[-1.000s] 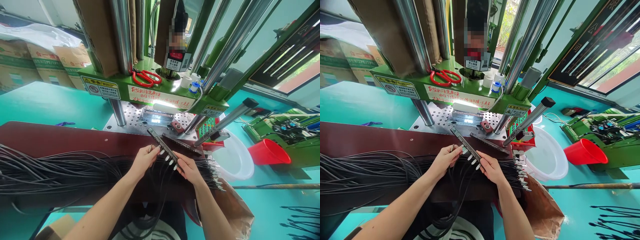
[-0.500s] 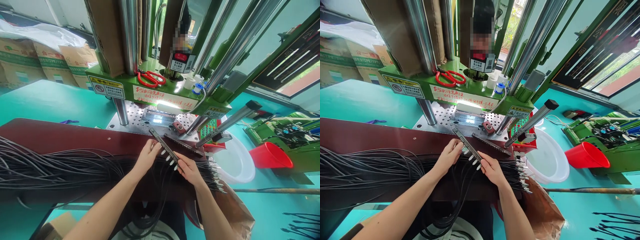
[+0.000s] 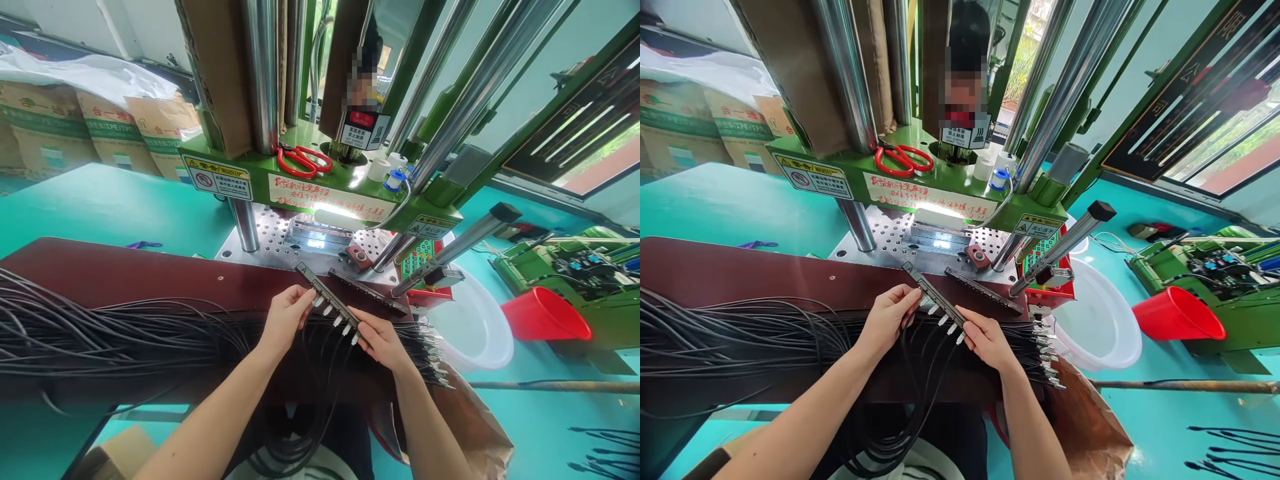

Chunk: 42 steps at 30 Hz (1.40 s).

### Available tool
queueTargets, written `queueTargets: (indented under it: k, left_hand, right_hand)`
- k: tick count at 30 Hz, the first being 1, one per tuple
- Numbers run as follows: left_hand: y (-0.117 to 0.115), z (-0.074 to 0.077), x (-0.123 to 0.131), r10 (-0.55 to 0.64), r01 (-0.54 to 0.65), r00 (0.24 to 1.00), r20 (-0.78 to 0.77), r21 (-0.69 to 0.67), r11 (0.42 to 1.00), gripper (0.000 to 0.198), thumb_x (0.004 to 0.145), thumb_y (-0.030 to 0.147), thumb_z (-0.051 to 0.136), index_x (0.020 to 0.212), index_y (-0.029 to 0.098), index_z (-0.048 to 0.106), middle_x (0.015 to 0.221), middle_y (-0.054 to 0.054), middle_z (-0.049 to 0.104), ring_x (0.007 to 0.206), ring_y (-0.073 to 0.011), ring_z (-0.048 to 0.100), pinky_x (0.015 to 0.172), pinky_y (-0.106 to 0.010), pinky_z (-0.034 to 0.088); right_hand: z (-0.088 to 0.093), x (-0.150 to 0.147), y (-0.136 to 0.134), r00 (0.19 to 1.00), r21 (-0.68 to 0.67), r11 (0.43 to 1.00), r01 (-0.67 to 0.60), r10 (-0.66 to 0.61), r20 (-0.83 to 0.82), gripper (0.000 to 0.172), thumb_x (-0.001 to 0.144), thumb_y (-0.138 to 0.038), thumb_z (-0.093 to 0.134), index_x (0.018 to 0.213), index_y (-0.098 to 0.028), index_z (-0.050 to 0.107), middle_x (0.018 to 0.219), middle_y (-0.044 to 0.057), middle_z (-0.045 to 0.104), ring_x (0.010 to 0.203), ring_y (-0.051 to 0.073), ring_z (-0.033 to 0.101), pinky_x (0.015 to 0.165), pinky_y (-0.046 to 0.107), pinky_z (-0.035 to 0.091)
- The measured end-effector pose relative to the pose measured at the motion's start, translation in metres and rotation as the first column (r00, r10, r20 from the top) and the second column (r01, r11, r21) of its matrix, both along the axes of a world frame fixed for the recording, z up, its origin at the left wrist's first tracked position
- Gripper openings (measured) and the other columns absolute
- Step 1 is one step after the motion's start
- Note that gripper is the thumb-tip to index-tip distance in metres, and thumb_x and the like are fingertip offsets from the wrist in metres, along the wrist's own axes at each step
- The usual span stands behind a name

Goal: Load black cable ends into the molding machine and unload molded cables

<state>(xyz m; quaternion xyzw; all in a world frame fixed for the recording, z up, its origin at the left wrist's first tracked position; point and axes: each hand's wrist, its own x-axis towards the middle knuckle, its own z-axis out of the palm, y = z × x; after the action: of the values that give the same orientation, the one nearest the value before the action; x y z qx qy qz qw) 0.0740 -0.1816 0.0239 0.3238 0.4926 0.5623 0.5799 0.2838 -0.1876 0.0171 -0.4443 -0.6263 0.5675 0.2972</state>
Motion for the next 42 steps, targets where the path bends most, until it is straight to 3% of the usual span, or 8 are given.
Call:
queueTargets:
  k: [7, 16, 22, 27, 30, 33, 38, 42]
  left_hand:
    - [-0.001, 0.0, -0.003, -0.011, 0.012, 0.999, -0.043, 0.032, 0.999, 0.029, 0.071, 0.034, 0.062, 0.057, 0.015, 0.045, 0.043, 0.007, 0.04, 0.033, -0.0018, 0.031, 0.033, -0.016, 0.021]
    - [-0.004, 0.006, -0.004, -0.084, 0.078, 0.995, 0.055, 0.109, 0.991, 0.027, 0.076, 0.037, 0.058, 0.064, 0.016, 0.045, 0.048, 0.007, 0.042, 0.036, -0.0028, 0.033, 0.038, -0.018, 0.024]
    - [-0.01, 0.017, -0.013, -0.266, 0.258, 0.962, 0.069, 0.104, 0.961, 0.026, 0.076, 0.037, 0.058, 0.093, 0.017, 0.059, 0.072, 0.0, 0.054, 0.058, -0.0077, 0.048, 0.052, -0.021, 0.036]
    - [0.004, 0.029, -0.011, -0.293, 0.281, 0.951, 0.096, 0.124, 0.952, 0.036, 0.07, 0.026, 0.065, 0.105, 0.024, 0.056, 0.093, -0.001, 0.056, 0.079, -0.0108, 0.052, 0.064, -0.021, 0.04]
    - [0.016, 0.034, -0.004, -0.259, 0.242, 0.93, 0.259, 0.098, 0.965, 0.05, 0.067, 0.022, 0.068, 0.113, 0.026, 0.048, 0.095, -0.001, 0.059, 0.086, -0.0132, 0.057, 0.067, -0.022, 0.043]
    - [0.021, 0.028, 0.007, -0.29, 0.339, 0.866, 0.408, -0.051, 0.939, 0.047, 0.063, 0.02, 0.071, 0.105, 0.021, 0.05, 0.092, -0.005, 0.063, 0.082, -0.0155, 0.062, 0.069, -0.026, 0.046]
    - [0.022, 0.009, 0.029, -0.573, 0.681, 0.683, 0.453, -0.113, 0.723, 0.032, 0.063, 0.019, 0.073, 0.091, 0.011, 0.058, 0.091, -0.013, 0.067, 0.082, -0.0183, 0.065, 0.075, -0.027, 0.047]
    - [0.044, 0.008, 0.036, -0.514, 0.628, 0.739, 0.435, -0.173, 0.758, 0.019, 0.074, 0.026, 0.063, 0.085, 0.011, 0.058, 0.081, -0.011, 0.069, 0.072, -0.0187, 0.066, 0.068, -0.03, 0.049]
  right_hand:
    - [0.009, 0.009, 0.005, 0.992, 0.115, 0.988, -0.104, 0.094, 0.085, 0.043, 0.088, -0.037, 0.045, 0.126, -0.017, 0.05, 0.051, -0.006, 0.035, 0.046, 0.006, 0.034, 0.043, 0.019, 0.029]
    - [0.058, 0.017, 0.023, 0.912, 0.164, 0.942, -0.292, 0.223, 0.343, 0.043, 0.09, -0.033, 0.038, 0.129, -0.017, 0.045, 0.057, -0.005, 0.04, 0.05, 0.007, 0.038, 0.048, 0.02, 0.032]
    - [0.088, 0.025, 0.04, 0.702, 0.22, 0.832, -0.509, 0.253, 0.666, 0.045, 0.075, -0.014, 0.05, 0.119, -0.018, 0.047, 0.078, 0.0, 0.06, 0.065, 0.012, 0.05, 0.059, 0.022, 0.038]
    - [0.09, 0.011, 0.076, 0.568, 0.375, 0.837, -0.399, -0.096, 0.818, 0.037, 0.07, -0.006, 0.045, 0.103, -0.016, 0.056, 0.098, 0.007, 0.063, 0.088, 0.018, 0.055, 0.077, 0.026, 0.039]
    - [0.094, -0.006, 0.102, 0.549, 0.426, 0.87, -0.249, -0.236, 0.802, 0.037, 0.066, -0.004, 0.044, 0.098, -0.016, 0.059, 0.099, 0.006, 0.063, 0.091, 0.018, 0.054, 0.076, 0.025, 0.038]
    - [0.096, -0.02, 0.126, 0.54, 0.43, 0.884, -0.183, -0.275, 0.795, 0.034, 0.065, -0.007, 0.047, 0.093, -0.016, 0.063, 0.095, 0.005, 0.064, 0.085, 0.019, 0.056, 0.069, 0.024, 0.039]
    - [0.087, -0.038, 0.16, 0.562, 0.396, 0.903, -0.168, -0.242, 0.791, 0.037, 0.063, -0.004, 0.054, 0.094, -0.018, 0.066, 0.103, 0.002, 0.065, 0.089, 0.018, 0.057, 0.068, 0.021, 0.041]
    - [0.082, -0.054, 0.179, 0.547, 0.401, 0.909, -0.115, -0.279, 0.789, 0.021, 0.079, -0.022, 0.057, 0.098, -0.014, 0.063, 0.099, 0.004, 0.064, 0.088, 0.019, 0.059, 0.076, 0.031, 0.046]
